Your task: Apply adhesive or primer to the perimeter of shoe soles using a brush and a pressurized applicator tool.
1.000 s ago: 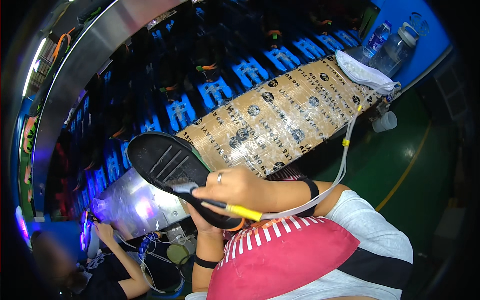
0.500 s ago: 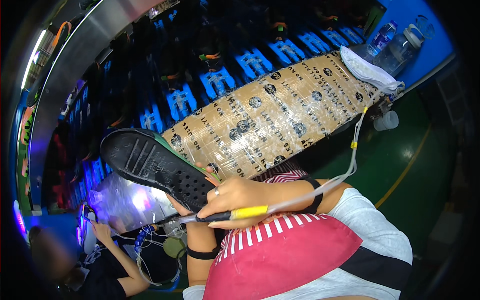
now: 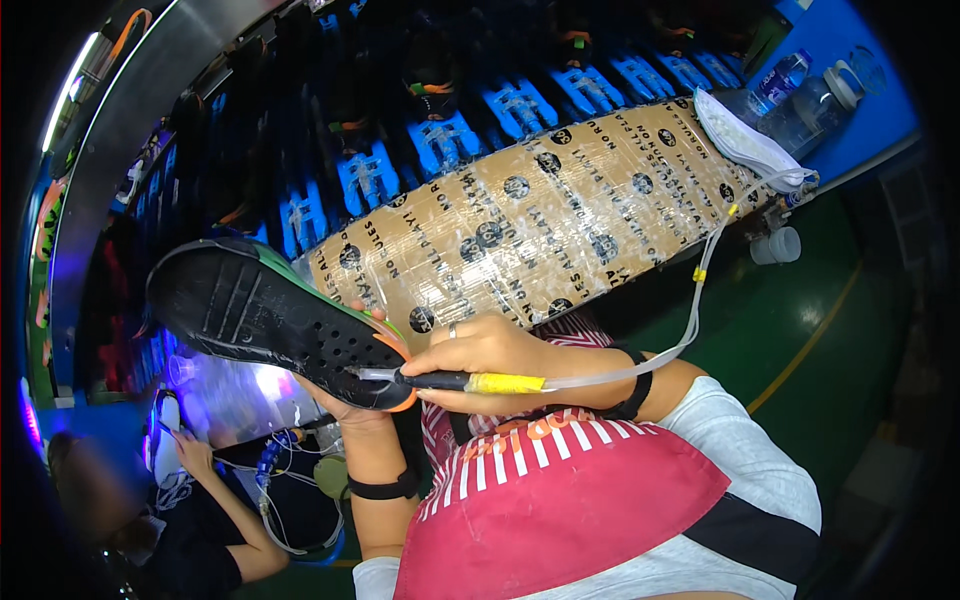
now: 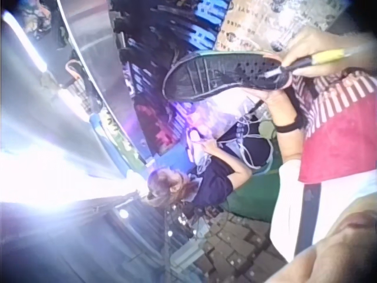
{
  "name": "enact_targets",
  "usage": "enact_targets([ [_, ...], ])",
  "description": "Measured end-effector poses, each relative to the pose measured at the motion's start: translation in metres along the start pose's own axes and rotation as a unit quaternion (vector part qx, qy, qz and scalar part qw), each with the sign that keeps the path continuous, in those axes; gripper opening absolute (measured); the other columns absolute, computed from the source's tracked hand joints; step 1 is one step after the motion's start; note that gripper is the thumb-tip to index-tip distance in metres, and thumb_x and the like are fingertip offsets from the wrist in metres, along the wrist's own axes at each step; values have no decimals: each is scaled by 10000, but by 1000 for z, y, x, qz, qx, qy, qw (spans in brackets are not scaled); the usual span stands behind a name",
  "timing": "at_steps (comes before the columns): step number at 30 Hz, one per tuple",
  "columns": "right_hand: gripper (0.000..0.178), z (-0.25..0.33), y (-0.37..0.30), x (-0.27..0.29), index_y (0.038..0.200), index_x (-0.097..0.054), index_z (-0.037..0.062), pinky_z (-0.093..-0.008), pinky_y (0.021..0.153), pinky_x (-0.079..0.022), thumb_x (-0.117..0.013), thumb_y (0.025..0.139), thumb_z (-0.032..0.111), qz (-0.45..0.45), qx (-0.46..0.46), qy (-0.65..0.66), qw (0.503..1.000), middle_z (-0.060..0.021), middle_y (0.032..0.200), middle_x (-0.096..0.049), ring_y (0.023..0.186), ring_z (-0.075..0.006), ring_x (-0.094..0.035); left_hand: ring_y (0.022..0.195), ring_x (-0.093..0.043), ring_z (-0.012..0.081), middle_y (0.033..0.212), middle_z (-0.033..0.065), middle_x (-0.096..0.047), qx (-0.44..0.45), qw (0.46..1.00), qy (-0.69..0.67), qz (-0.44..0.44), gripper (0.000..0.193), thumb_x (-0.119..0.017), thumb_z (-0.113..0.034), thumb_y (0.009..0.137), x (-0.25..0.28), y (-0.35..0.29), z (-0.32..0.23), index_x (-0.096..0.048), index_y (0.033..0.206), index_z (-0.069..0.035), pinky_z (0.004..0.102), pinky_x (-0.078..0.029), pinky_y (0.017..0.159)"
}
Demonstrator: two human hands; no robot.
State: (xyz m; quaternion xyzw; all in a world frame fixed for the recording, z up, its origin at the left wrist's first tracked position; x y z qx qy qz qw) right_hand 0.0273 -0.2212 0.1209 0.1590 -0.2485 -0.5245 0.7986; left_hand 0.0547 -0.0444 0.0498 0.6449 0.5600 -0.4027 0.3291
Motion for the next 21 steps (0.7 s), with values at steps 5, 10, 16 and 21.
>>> enact_targets([
  [5,250,3,-2,-4,955,-633,32,-292,557,-445,-688,716,80,70,-14,63,995,-99,673,-579,624,-224,-585,962,-523,385,1069,228,-524,23,997,68,30,724,-502,-595,774,-15,0,-5,-403,1254,-63,448,-501,774],
  [10,268,-2,-4,0,987,-645,52,-280,550,-437,-691,723,65,60,-25,68,996,-95,737,-595,605,-193,-576,947,-542,392,1083,254,-509,27,994,101,-14,818,-564,-620,713,-16,2,-17,-396,1245,-22,449,-513,748],
  [16,298,3,-6,1,1023,-635,58,-263,542,-446,-693,730,61,131,-34,125,983,-92,735,-585,610,-189,-590,960,-557,385,1100,277,-512,149,970,126,144,865,-611,-600,684,-13,7,-28,-393,1241,25,456,-498,781],
  [21,295,-3,-10,-6,1010,-636,53,-272,518,-448,-703,727,106,84,6,27,996,-86,726,-590,573,-192,-575,1002,-553,365,1146,231,-523,150,978,101,107,765,-628,-499,728,-12,8,-29,-413,1235,32,443,-473,847],
])
Point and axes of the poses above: each hand's wrist, its own y-axis towards the middle knuckle, its own x-axis out of the back of the hand, z = x × y, the point moved 3 cm from there along y, towards the middle knuckle
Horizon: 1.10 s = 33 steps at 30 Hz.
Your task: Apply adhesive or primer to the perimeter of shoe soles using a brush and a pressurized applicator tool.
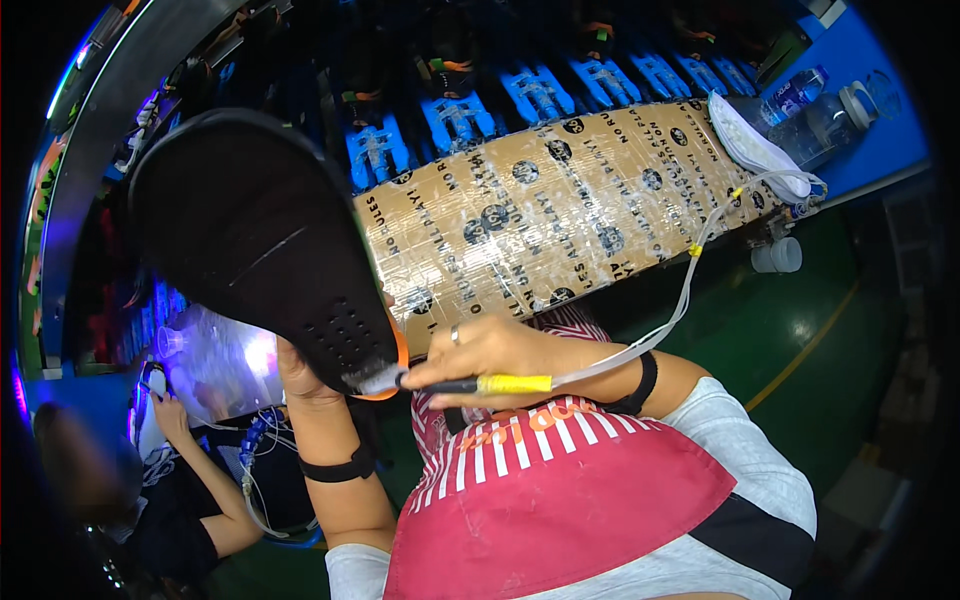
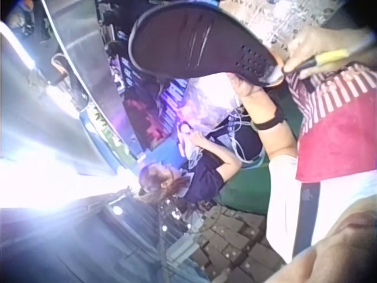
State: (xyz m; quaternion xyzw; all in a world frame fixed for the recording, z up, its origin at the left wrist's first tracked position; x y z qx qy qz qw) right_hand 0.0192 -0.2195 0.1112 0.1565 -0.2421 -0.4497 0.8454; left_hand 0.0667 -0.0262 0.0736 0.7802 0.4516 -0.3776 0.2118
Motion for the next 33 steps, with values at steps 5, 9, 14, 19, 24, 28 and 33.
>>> enact_targets([
  [5,294,5,2,7,1009,-635,57,-269,516,-446,-702,727,103,57,4,54,997,-83,731,-588,573,-197,-570,1008,-565,303,1144,195,-539,26,997,34,-57,641,-611,-401,778,12,-5,-9,-434,1222,27,421,-466,868],
  [9,286,-1,1,0,1015,-632,60,-268,514,-447,-686,735,64,3,-2,15,1000,-82,707,-571,576,-194,-570,957,-591,245,1101,174,-565,46,991,82,-94,558,-573,-359,820,2,0,-10,-465,1180,53,362,-482,836],
  [14,253,0,-2,3,961,-631,119,-339,539,-444,-685,715,132,71,-2,5,997,-91,658,-519,574,-261,-531,864,-609,186,1009,145,-607,93,977,180,-69,456,-504,-311,874,-16,10,-18,-513,1105,82,294,-495,751],
  [19,267,-6,0,6,970,-627,126,-326,527,-442,-666,709,80,-8,-12,-54,998,-77,685,-533,600,-247,-550,787,-616,156,935,124,-628,178,953,221,-106,424,-475,-294,898,-22,15,-18,-530,1088,81,249,-496,711],
  [24,225,-11,-6,0,943,-637,119,-338,537,-453,-645,722,78,57,4,-85,995,-88,692,-539,602,-261,-552,741,-606,125,900,103,-629,215,929,286,-91,402,-467,-290,909,-30,19,-19,-540,1111,50,232,-497,658],
  [28,214,-10,-6,4,925,-646,116,-330,533,-453,-671,713,126,93,8,19,995,-86,685,-544,594,-249,-554,697,-597,104,867,84,-630,245,906,329,-106,393,-461,-297,913,-30,20,-19,-551,1117,27,220,-494,601],
  [33,225,-24,-11,-3,931,-648,133,-340,538,-449,-679,707,134,23,2,-68,997,-81,678,-539,588,-250,-555,684,-594,99,835,75,-632,264,893,348,-111,387,-448,-285,919,-35,24,-14,-549,1123,28,213,-489,588],
])
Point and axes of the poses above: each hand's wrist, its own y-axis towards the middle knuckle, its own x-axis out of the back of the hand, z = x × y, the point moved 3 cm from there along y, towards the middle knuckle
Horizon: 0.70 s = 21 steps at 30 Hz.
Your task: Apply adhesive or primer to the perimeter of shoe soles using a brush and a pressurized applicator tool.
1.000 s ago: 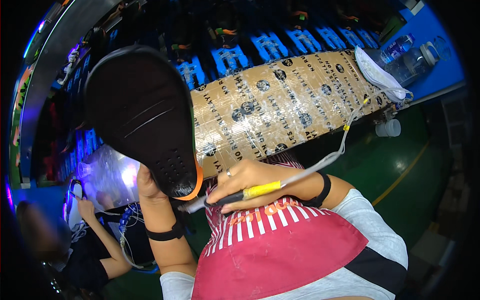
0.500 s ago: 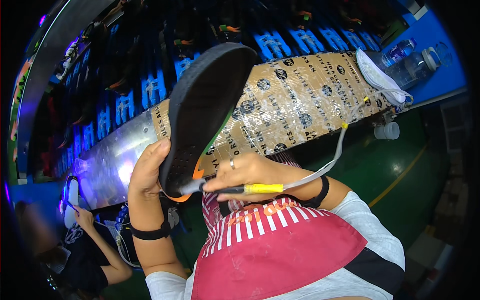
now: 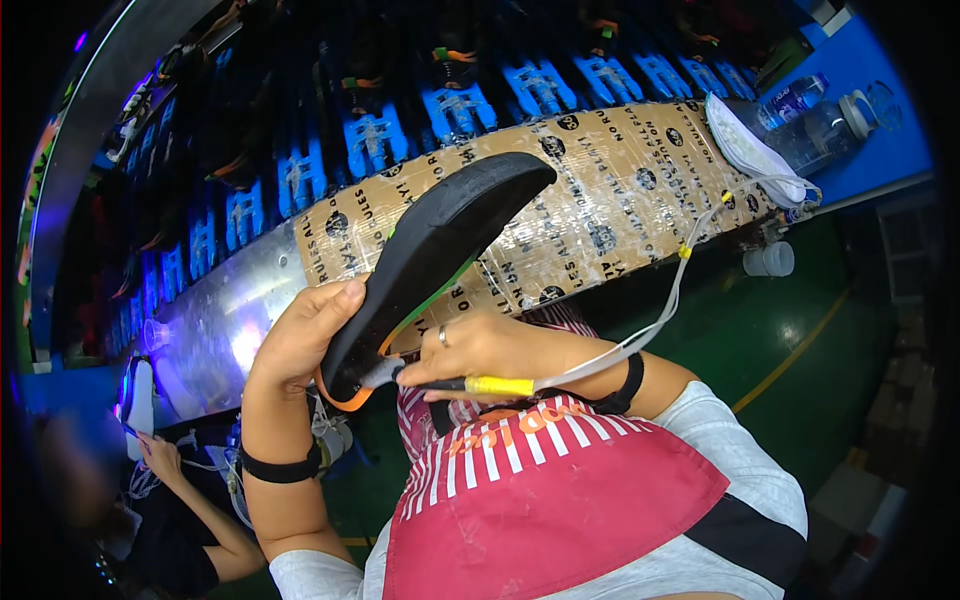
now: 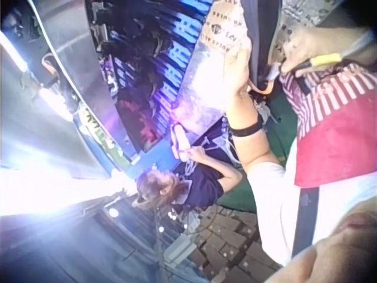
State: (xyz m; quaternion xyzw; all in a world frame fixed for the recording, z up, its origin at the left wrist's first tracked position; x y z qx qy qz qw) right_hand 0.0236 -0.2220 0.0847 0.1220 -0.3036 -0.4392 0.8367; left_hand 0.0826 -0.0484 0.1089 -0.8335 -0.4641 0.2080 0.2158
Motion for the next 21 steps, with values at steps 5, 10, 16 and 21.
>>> enact_targets([
  [5,230,7,-1,13,943,-651,101,-333,551,-448,-685,720,148,32,-31,108,993,-96,681,-569,607,-253,-568,682,-596,100,844,83,-632,2,1000,15,0,386,-440,-285,921,3,1,7,-547,1121,27,214,-492,593],
  [10,289,-1,0,12,995,-641,55,-279,562,-461,-706,720,118,2,-63,140,988,-105,739,-619,626,-211,-600,750,-623,144,909,117,-632,-12,991,-124,-39,385,-426,-287,924,-2,9,15,-547,1097,35,247,-514,655],
  [16,245,-8,-13,36,958,-667,75,-228,669,-470,-693,721,129,17,-210,274,938,-93,846,-664,745,-126,-622,912,-602,231,1086,155,-569,-151,941,-285,-106,445,-338,-328,943,10,15,39,-431,1216,10,329,-502,791],
  [21,277,-9,-17,60,997,-638,11,-202,682,-465,-687,737,95,-173,-206,262,927,-85,887,-655,753,-92,-596,1230,-359,266,1348,91,-374,-434,808,-385,-102,510,-388,-374,908,20,12,44,-336,1327,-87,431,-224,1052],
])
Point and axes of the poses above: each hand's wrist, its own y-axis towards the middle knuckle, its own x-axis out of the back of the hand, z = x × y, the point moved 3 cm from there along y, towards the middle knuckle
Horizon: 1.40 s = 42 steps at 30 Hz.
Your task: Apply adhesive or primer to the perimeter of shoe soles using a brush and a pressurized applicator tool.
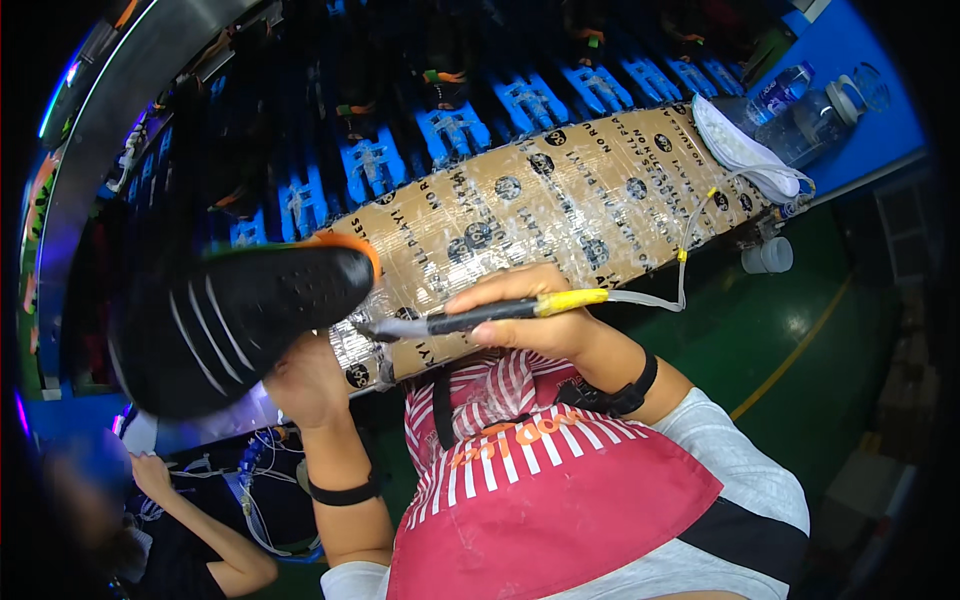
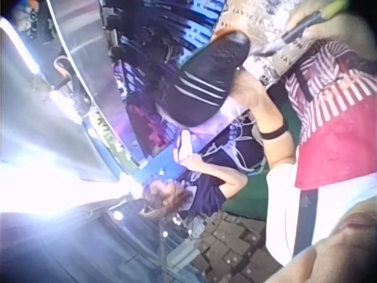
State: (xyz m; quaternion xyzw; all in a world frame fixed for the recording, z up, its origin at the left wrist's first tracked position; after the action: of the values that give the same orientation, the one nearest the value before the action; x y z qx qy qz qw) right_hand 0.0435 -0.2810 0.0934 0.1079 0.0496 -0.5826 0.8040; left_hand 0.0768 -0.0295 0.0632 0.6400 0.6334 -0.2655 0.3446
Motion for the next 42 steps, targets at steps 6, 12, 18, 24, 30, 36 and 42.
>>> enact_targets([
  [6,306,9,-3,10,1018,-602,-48,-221,673,-487,-650,739,67,-82,-29,8,996,-129,873,-642,758,-129,-609,1315,-144,382,1427,173,-182,217,958,-178,62,517,-341,-309,922,10,-36,18,-233,1377,-87,601,-85,1028],
  [12,298,9,2,3,1047,-575,-63,-203,646,-489,-620,777,55,-87,-48,62,993,-127,843,-644,713,-114,-615,1122,-450,404,1259,240,-401,295,943,-114,-104,761,-322,-609,822,-25,-72,37,-276,1347,-60,554,-435,850],
  [18,218,14,8,-14,987,-589,-47,-189,591,-491,-602,790,47,-89,-90,55,990,-93,794,-640,674,-87,-611,1004,-544,346,1145,225,-506,302,946,-58,-99,679,-328,-560,848,-3,-79,53,-324,1320,-72,487,-483,806],
  [24,162,18,21,-34,922,-606,-21,-204,484,-453,-611,788,71,-109,-36,1,993,-59,737,-624,584,-55,-564,973,-558,320,1156,172,-520,234,962,-92,-107,639,-335,-537,861,-33,-73,63,-375,1283,-60,412,-468,852],
  [30,191,6,35,-38,887,-618,-7,-236,567,-463,-646,747,120,-227,82,-143,960,-83,726,-628,627,-105,-592,1155,-430,334,1298,156,-409,250,955,-131,-91,701,-422,-572,822,-13,-81,70,-343,1318,-84,454,-370,966],
  [36,167,-2,37,-54,813,-589,15,-318,513,-455,-652,709,129,-183,177,-214,943,-149,645,-588,570,-278,-600,1159,-422,339,1303,158,-401,256,956,-119,-78,696,-439,-560,818,-7,-84,71,-343,1319,-87,460,-370,964],
  [42,207,17,33,-46,892,-620,1,-279,579,-482,-659,735,131,-165,97,-150,970,-128,754,-636,656,-199,-637,1164,-415,343,1309,161,-393,250,959,-110,-71,692,-456,-548,814,-7,-80,68,-343,1320,-90,465,-371,963],
])
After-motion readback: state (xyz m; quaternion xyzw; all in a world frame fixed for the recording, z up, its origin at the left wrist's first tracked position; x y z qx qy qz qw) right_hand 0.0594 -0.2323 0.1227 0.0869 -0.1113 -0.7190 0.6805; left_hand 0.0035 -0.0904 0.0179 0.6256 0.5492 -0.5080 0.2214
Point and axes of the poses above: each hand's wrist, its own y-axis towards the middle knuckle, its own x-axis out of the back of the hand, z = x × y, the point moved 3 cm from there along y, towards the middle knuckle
